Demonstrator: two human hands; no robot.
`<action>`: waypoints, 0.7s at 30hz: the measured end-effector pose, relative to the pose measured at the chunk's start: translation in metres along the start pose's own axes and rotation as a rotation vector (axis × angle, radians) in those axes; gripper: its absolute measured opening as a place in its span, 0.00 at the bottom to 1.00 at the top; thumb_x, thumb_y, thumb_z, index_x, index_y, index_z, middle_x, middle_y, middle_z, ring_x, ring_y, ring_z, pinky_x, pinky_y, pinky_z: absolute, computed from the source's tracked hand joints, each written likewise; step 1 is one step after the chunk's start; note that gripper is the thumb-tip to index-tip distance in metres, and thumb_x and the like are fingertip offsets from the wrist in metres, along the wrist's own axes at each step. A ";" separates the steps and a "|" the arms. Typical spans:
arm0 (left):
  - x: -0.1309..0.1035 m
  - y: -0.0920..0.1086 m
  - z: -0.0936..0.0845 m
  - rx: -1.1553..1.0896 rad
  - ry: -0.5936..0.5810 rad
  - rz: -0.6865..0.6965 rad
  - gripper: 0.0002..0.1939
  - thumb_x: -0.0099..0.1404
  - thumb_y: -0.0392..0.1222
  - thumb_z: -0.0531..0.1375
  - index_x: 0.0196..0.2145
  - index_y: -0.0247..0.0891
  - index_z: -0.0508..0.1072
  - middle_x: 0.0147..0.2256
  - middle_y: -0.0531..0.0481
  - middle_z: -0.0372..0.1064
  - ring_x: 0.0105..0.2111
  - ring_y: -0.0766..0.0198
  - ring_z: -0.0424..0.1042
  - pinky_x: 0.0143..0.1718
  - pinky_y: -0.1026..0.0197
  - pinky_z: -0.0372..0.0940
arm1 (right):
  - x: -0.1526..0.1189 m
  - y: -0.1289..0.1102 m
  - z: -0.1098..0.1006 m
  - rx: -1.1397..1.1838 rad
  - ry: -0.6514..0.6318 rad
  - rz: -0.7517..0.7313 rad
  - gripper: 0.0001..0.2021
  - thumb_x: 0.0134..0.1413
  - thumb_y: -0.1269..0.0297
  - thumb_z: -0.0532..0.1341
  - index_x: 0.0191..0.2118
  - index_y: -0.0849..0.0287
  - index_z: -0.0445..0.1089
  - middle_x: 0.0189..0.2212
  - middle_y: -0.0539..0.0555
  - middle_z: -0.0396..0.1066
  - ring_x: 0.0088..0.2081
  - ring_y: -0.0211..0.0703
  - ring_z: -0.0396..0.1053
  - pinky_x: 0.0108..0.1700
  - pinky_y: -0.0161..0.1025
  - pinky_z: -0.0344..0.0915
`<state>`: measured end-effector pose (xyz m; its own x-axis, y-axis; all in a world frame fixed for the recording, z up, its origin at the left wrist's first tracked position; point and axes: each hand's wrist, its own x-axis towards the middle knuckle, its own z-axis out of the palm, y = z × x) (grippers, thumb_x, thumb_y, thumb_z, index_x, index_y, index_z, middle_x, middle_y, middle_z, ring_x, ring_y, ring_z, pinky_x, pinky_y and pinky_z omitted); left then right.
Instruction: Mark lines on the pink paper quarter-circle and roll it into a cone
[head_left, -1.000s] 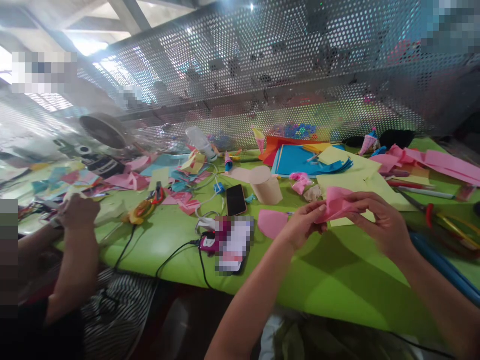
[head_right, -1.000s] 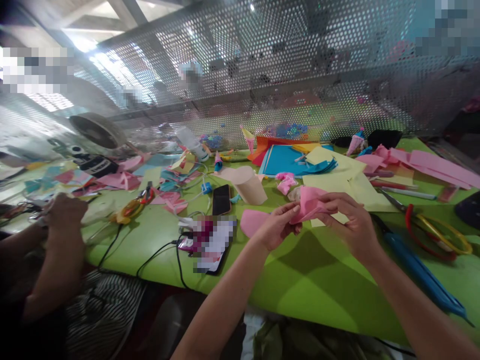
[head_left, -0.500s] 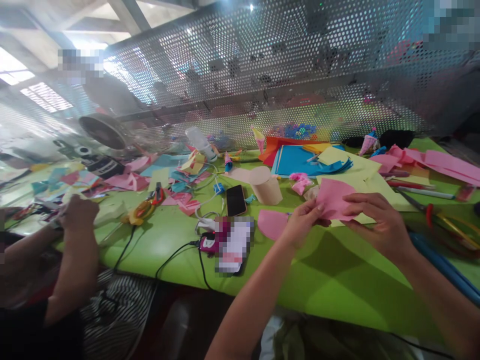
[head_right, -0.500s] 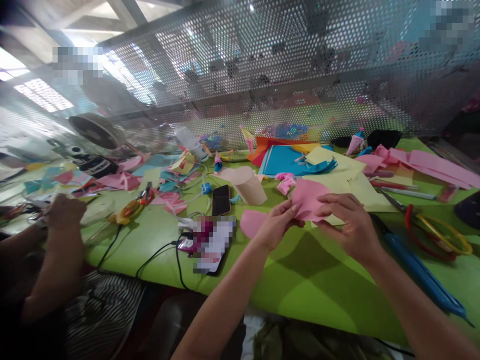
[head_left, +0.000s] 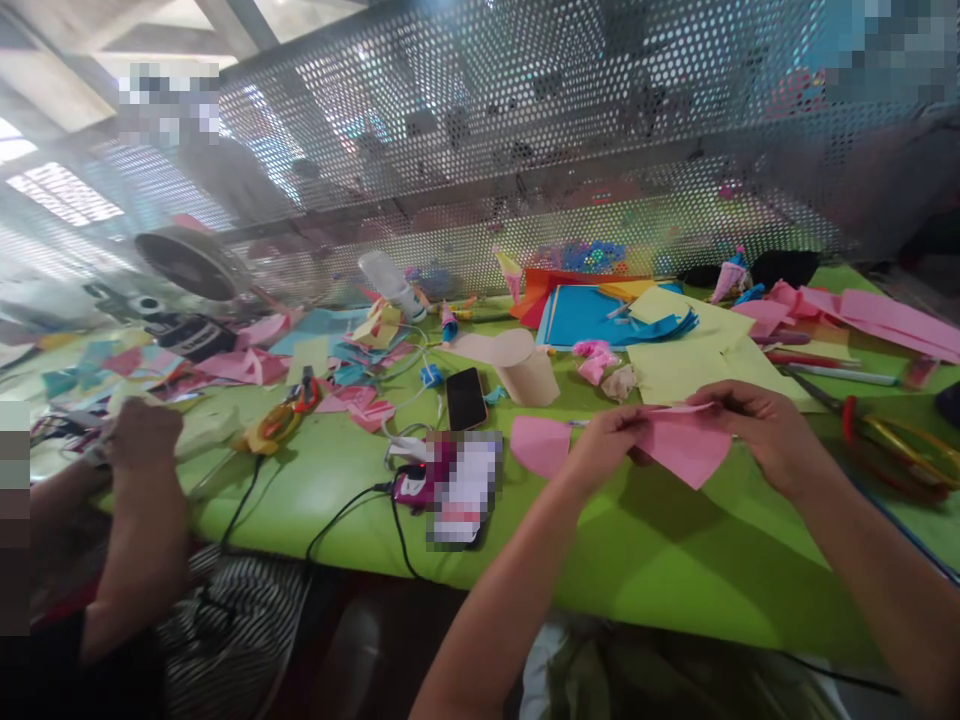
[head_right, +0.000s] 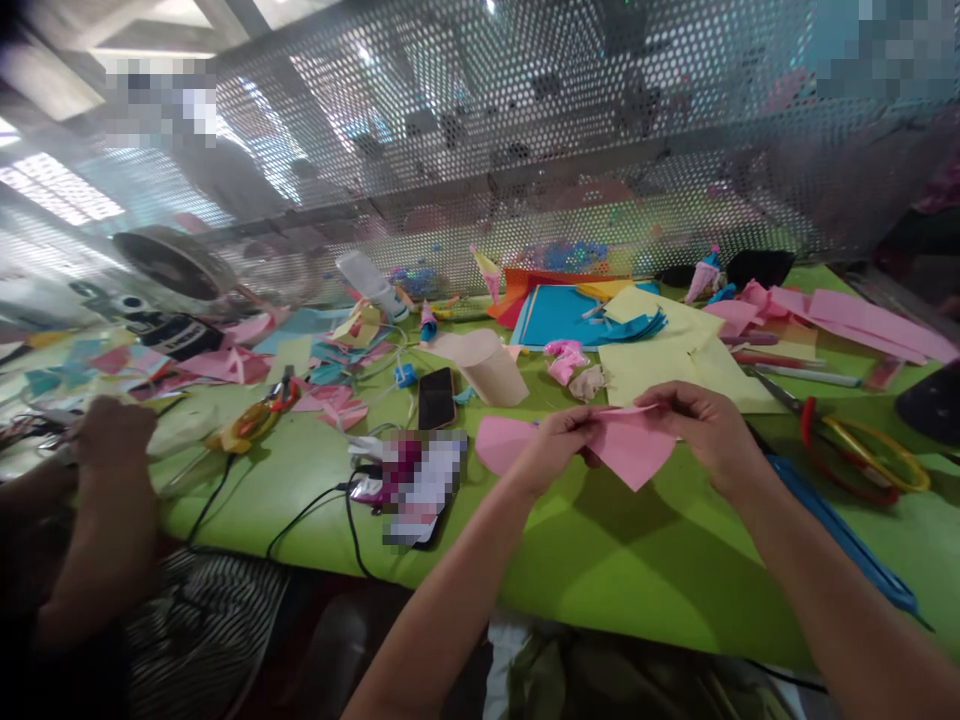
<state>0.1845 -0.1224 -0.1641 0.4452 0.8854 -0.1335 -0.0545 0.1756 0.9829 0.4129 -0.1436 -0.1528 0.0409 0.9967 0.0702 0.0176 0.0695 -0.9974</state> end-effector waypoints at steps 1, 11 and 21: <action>-0.001 0.002 -0.001 -0.028 -0.023 -0.004 0.18 0.64 0.40 0.66 0.52 0.35 0.82 0.30 0.52 0.71 0.25 0.69 0.69 0.32 0.63 0.67 | 0.000 0.001 -0.001 0.021 0.009 -0.002 0.09 0.48 0.58 0.75 0.36 0.52 0.82 0.36 0.51 0.79 0.38 0.44 0.71 0.39 0.39 0.66; -0.007 0.010 -0.007 -0.240 -0.240 -0.117 0.36 0.72 0.68 0.58 0.62 0.35 0.77 0.43 0.37 0.80 0.29 0.61 0.78 0.31 0.59 0.73 | -0.001 0.001 -0.007 0.059 -0.027 -0.054 0.03 0.54 0.63 0.68 0.35 0.49 0.78 0.36 0.50 0.77 0.36 0.45 0.72 0.36 0.41 0.66; -0.013 0.006 -0.002 -0.024 -0.121 -0.093 0.35 0.65 0.69 0.67 0.56 0.37 0.81 0.47 0.37 0.80 0.43 0.56 0.79 0.47 0.56 0.71 | -0.005 -0.005 -0.001 0.044 -0.057 -0.035 0.03 0.58 0.61 0.66 0.37 0.50 0.78 0.37 0.51 0.75 0.37 0.44 0.70 0.37 0.40 0.65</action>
<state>0.1765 -0.1317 -0.1566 0.5539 0.8068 -0.2057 -0.0292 0.2657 0.9636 0.4139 -0.1485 -0.1482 -0.0156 0.9943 0.1053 -0.0255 0.1049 -0.9942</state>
